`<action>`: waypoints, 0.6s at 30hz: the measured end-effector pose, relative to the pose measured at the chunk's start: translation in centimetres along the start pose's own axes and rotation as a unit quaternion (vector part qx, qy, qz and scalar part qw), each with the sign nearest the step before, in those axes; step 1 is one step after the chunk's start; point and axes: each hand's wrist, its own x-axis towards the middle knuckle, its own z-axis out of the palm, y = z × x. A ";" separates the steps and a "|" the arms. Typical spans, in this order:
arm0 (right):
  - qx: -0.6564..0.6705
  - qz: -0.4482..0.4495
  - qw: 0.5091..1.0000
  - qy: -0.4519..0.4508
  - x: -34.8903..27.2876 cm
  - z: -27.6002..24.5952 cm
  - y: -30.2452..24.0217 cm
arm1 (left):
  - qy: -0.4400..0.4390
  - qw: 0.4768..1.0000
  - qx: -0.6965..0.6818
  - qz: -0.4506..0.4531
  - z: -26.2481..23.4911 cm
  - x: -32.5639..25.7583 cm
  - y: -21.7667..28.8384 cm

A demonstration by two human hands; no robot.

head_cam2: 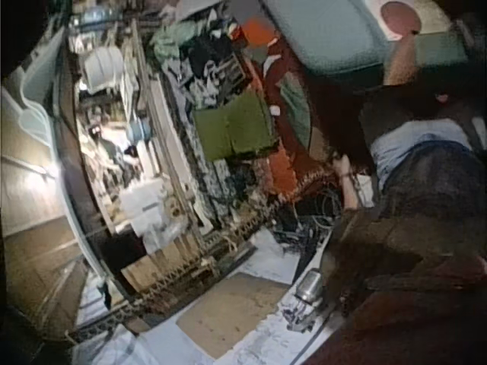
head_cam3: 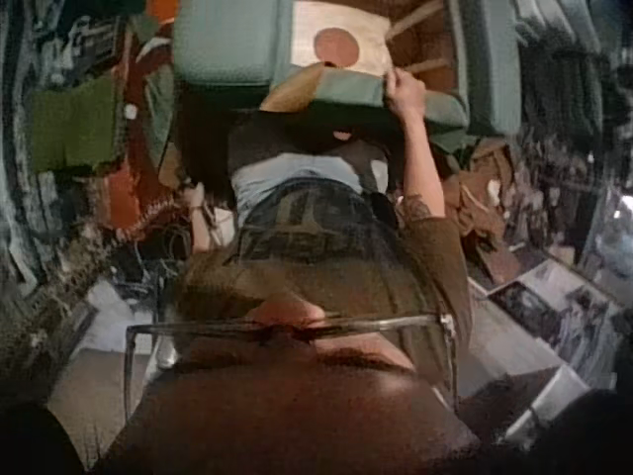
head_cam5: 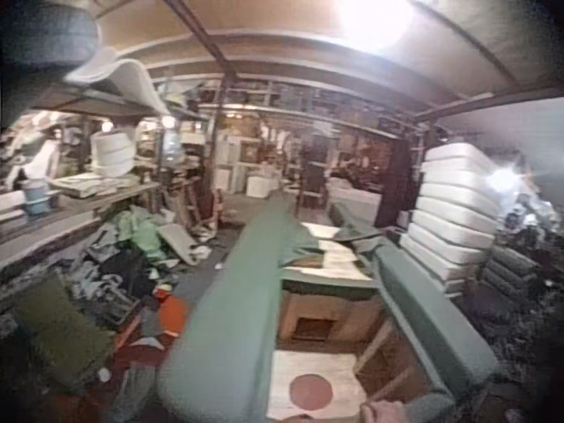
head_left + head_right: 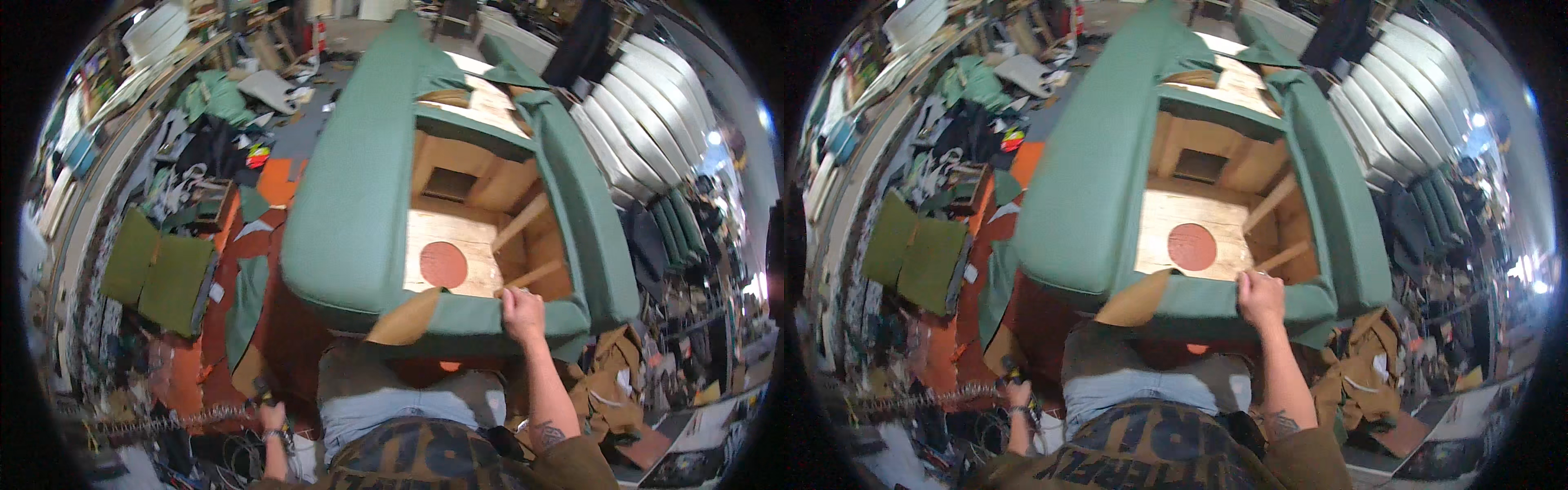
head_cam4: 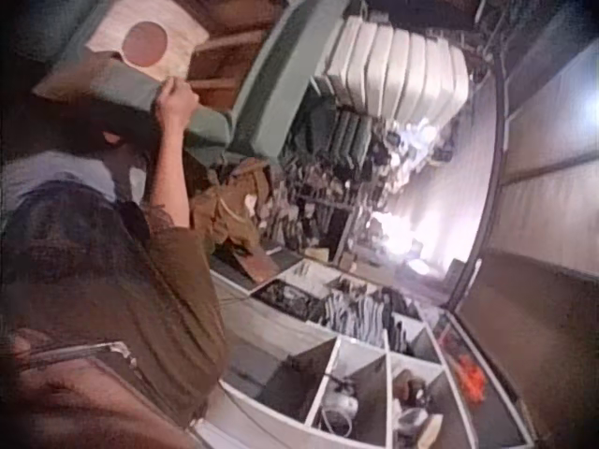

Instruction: The person staples green upholstery fabric onto the wooden frame of a chair using a pneumatic staple gun. They repeatedly pull, smooth, and trim the fabric around the edges and corners to secure it in place.

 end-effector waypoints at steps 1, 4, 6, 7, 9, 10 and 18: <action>0.019 -0.003 1.000 0.001 -0.1 -0.1 -0.1 | -0.070 0.990 -0.119 -0.036 -2.8 -1.5 1.3; 0.034 -0.012 0.999 0.007 -0.3 -0.4 -0.5 | -0.206 0.912 -0.343 -0.091 -11.6 -7.4 6.5; 0.071 -0.012 0.997 0.020 -0.3 -0.7 -0.6 | -0.265 0.906 -0.330 -0.017 -17.3 -11.6 10.4; 0.103 -0.034 0.991 0.073 -0.3 -0.9 -0.9 | -0.295 0.884 -0.362 -0.007 -19.6 -13.6 12.4; 0.164 -0.058 0.967 0.188 -1.2 -1.6 -1.7 | -0.320 0.838 -0.437 0.069 -22.7 -17.3 16.8; 0.192 -0.057 0.948 0.248 -2.1 -2.2 -2.2 | -0.354 0.805 -0.466 0.103 -23.6 -18.8 19.2; 0.492 -0.272 0.783 0.266 -16.0 -12.4 -10.8 | -0.372 0.718 -0.470 0.353 -22.0 -27.3 43.4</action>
